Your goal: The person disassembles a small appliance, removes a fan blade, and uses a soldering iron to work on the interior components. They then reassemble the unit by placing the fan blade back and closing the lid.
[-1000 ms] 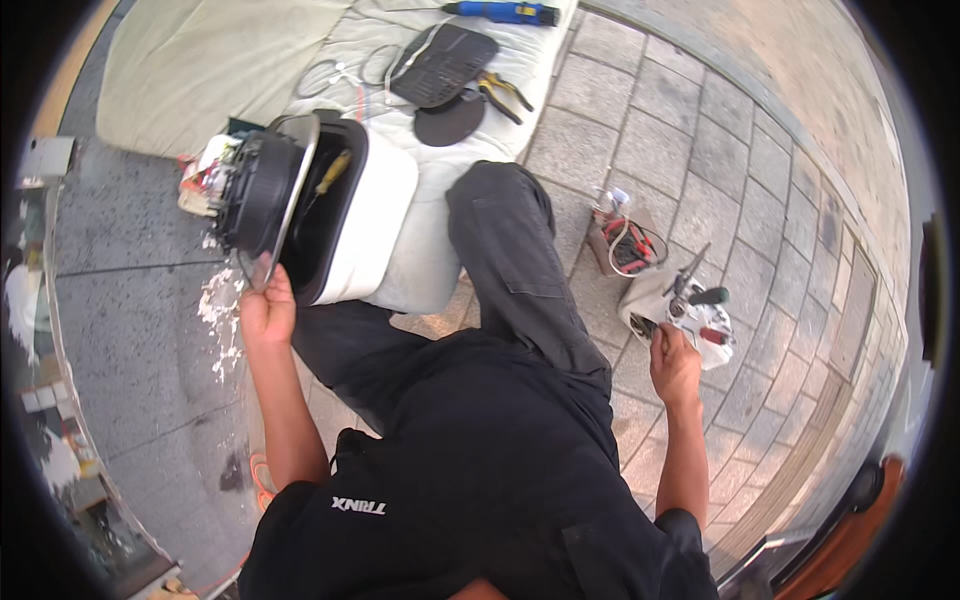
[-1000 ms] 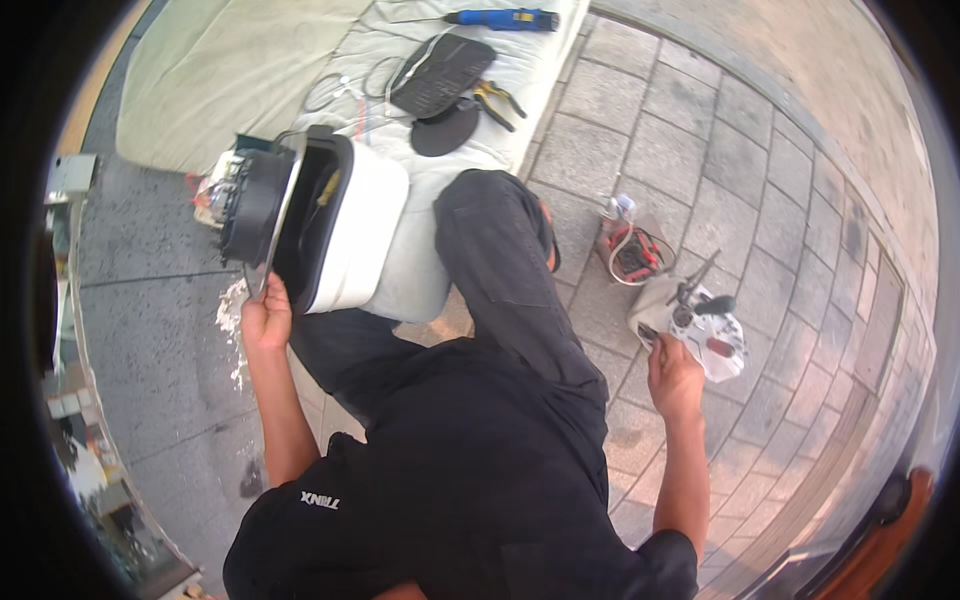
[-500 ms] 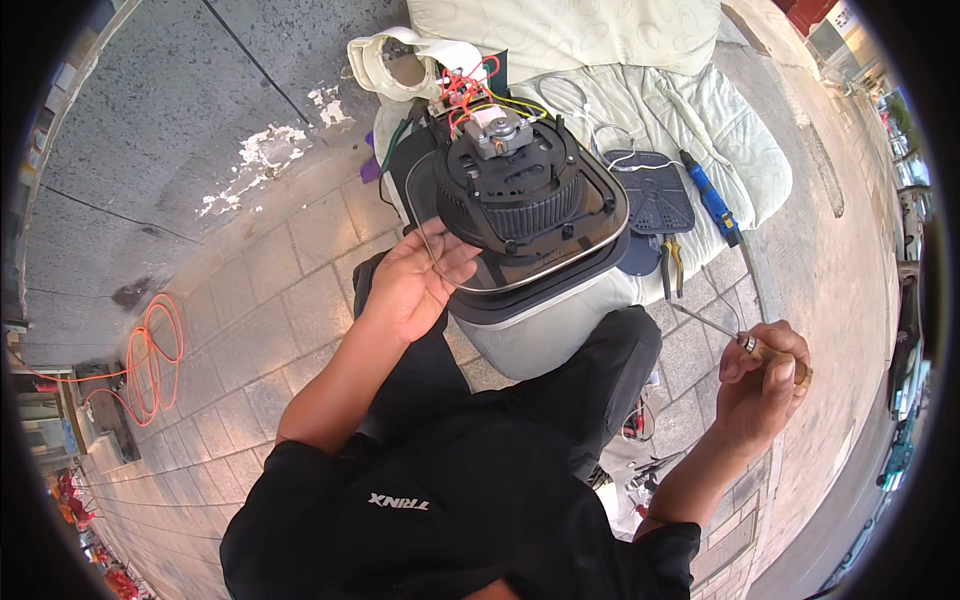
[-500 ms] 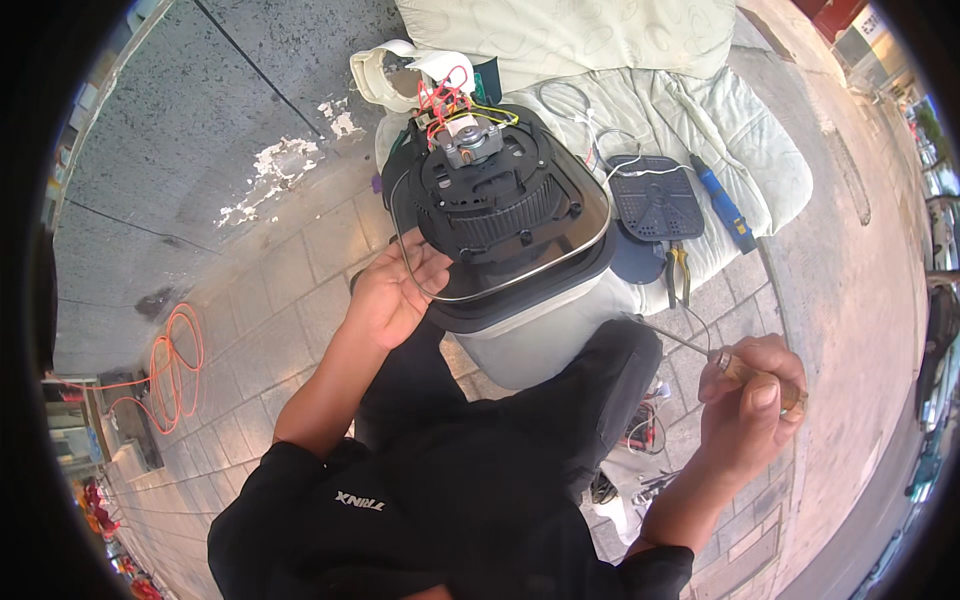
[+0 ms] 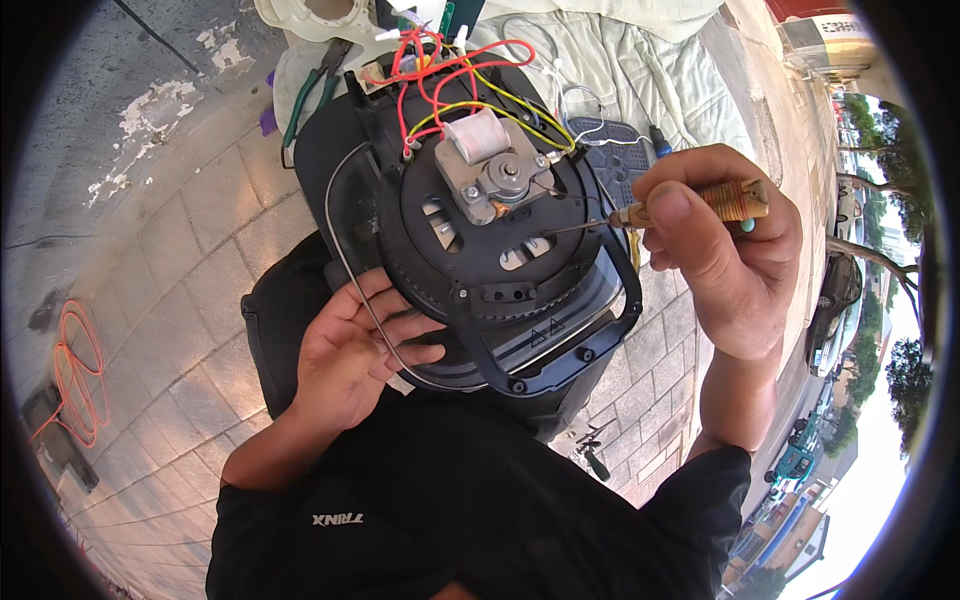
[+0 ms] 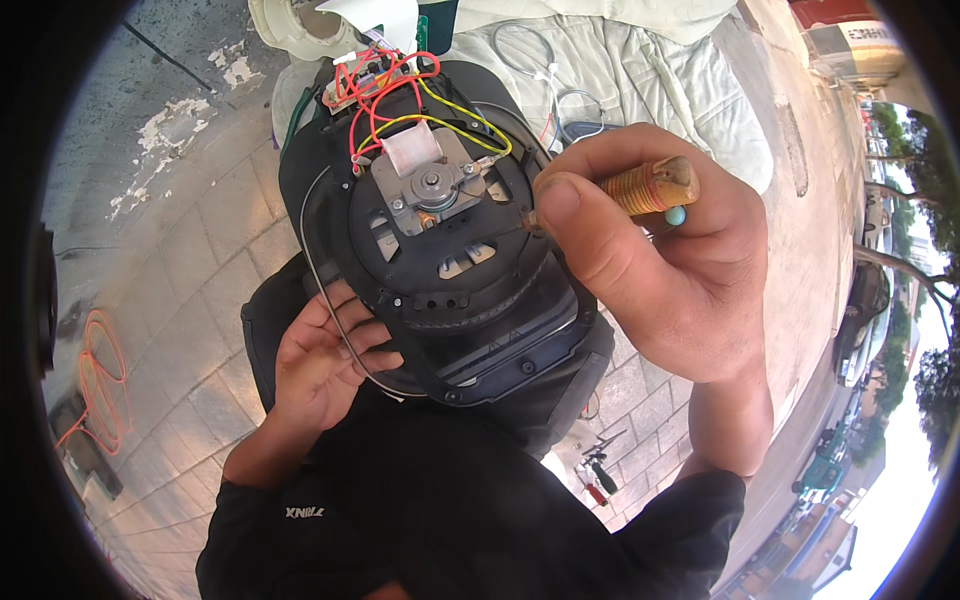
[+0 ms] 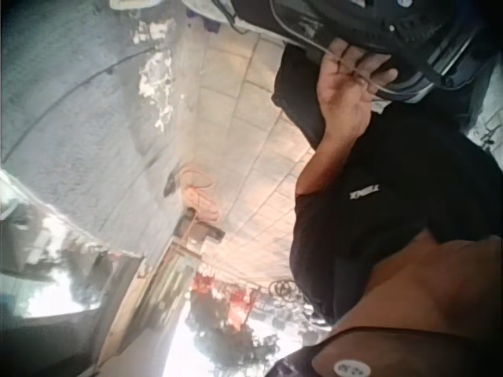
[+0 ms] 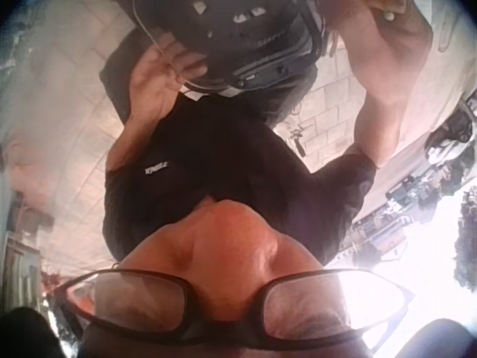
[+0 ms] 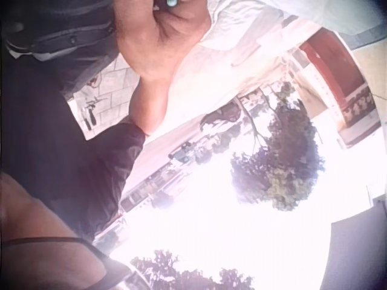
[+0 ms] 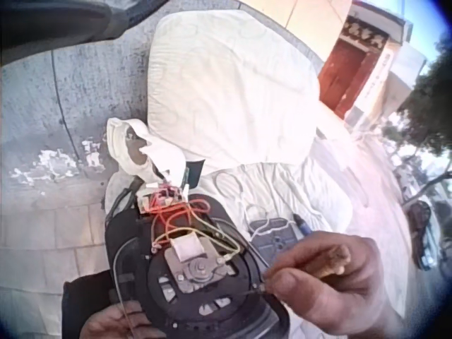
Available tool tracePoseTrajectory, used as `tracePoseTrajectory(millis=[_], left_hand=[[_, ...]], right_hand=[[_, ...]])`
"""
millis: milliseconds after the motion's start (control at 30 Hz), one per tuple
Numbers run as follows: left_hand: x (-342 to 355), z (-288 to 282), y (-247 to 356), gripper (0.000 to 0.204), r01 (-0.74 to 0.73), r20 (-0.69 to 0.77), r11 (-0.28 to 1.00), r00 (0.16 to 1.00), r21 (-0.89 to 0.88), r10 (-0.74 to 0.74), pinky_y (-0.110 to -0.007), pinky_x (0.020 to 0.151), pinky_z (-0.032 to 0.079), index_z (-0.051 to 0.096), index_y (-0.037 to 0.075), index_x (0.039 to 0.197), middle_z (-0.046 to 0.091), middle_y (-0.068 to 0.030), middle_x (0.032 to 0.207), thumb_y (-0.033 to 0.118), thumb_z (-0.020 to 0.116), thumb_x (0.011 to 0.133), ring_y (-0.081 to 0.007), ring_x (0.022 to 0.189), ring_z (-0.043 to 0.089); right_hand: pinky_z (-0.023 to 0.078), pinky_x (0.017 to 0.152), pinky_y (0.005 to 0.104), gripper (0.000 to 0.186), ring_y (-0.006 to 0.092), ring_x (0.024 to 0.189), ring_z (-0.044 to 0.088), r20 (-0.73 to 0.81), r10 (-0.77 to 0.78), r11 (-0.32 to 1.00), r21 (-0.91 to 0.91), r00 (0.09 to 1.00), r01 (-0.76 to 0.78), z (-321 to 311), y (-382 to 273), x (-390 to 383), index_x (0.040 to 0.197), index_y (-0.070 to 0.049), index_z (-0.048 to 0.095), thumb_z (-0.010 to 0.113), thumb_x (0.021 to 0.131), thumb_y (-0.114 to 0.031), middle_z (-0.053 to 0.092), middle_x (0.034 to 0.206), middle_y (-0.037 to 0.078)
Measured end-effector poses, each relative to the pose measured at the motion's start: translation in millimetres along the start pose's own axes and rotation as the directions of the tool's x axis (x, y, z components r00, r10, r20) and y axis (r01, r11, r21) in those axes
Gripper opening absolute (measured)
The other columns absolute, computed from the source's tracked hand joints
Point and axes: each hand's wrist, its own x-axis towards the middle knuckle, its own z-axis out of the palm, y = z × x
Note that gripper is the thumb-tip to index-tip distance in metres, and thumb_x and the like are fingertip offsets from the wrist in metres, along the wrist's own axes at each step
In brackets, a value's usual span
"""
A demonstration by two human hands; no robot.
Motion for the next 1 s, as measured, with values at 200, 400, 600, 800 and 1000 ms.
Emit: tracePoseTrajectory(millis=[200, 400, 600, 800, 1000], left_hand=[[2, 2, 2, 0.071, 0.007, -0.002, 0.999, 1.0, -0.035, -0.007, -0.053, 0.104, 0.061, 0.03, -0.008, 0.157, 0.054, -0.03, 0.148, -0.01, 0.052, 0.089, -0.0439, 0.134, 0.061], [2, 6, 2, 0.068, -0.01, -0.006, 0.999, 1.0, -0.049, 0.009, -0.052, 0.102, 0.062, 0.029, -0.009, 0.157, 0.055, -0.0313, 0.146, -0.006, 0.055, 0.094, -0.0434, 0.132, 0.062], [2, 7, -1, 0.065, -0.04, -0.014, 0.999, 0.999, -0.003, 0.04, -0.049, 0.1, 0.064, 0.03, -0.009, 0.157, 0.056, -0.0312, 0.145, -0.002, 0.059, 0.099, -0.0421, 0.131, 0.063], [3, 9, -2, 0.061, -0.042, -0.012, 0.998, 0.999, 0.047, 0.043, -0.048, 0.1, 0.064, 0.032, -0.009, 0.156, 0.056, -0.0296, 0.146, 0.0, 0.059, 0.103, -0.0398, 0.131, 0.064], [2, 12, -3, 0.058, -0.046, -0.039, 0.996, 0.998, 0.075, 0.049, -0.046, 0.098, 0.064, 0.034, -0.008, 0.155, 0.058, -0.0275, 0.145, 0.002, 0.06, 0.104, -0.0381, 0.13, 0.065]], right_hand=[[0.052, 0.063, 0.0222, 0.029, 0.0084, 0.069, 0.065, 0.074, 0.061, 0.998, -0.003, 0.995, -0.061, -2, -1, 4, 0.1, 0.001, 0.075, 0.079, 0.093, -0.027, 0.072, 0.085, 0.006], [0.05, 0.071, 0.0257, 0.018, 0.011, 0.075, 0.065, 0.131, 0.009, 0.997, -0.082, 0.991, 0.002, -2, -5, 5, 0.097, 0.001, 0.075, 0.077, 0.09, -0.016, 0.072, 0.085, 0.006], [0.05, 0.073, 0.027, 0.016, 0.0124, 0.078, 0.066, 0.124, 0.067, 0.994, -0.092, 0.99, -0.056, 6, -18, 2, 0.096, 0.001, 0.075, 0.078, 0.087, -0.012, 0.073, 0.088, 0.007], [0.048, 0.069, 0.0272, 0.014, 0.013, 0.074, 0.064, 0.096, -0.033, 0.984, -0.171, 0.995, 0.049, 12, -19, 1, 0.095, -0.001, 0.075, 0.079, 0.086, -0.011, 0.073, 0.086, 0.007], [0.049, 0.068, 0.0268, 0.011, 0.0126, 0.073, 0.063, 0.117, -0.078, 0.963, -0.247, 0.99, 0.105, 12, -20, 3, 0.095, -0.001, 0.075, 0.079, 0.086, -0.008, 0.073, 0.085, 0.007]])
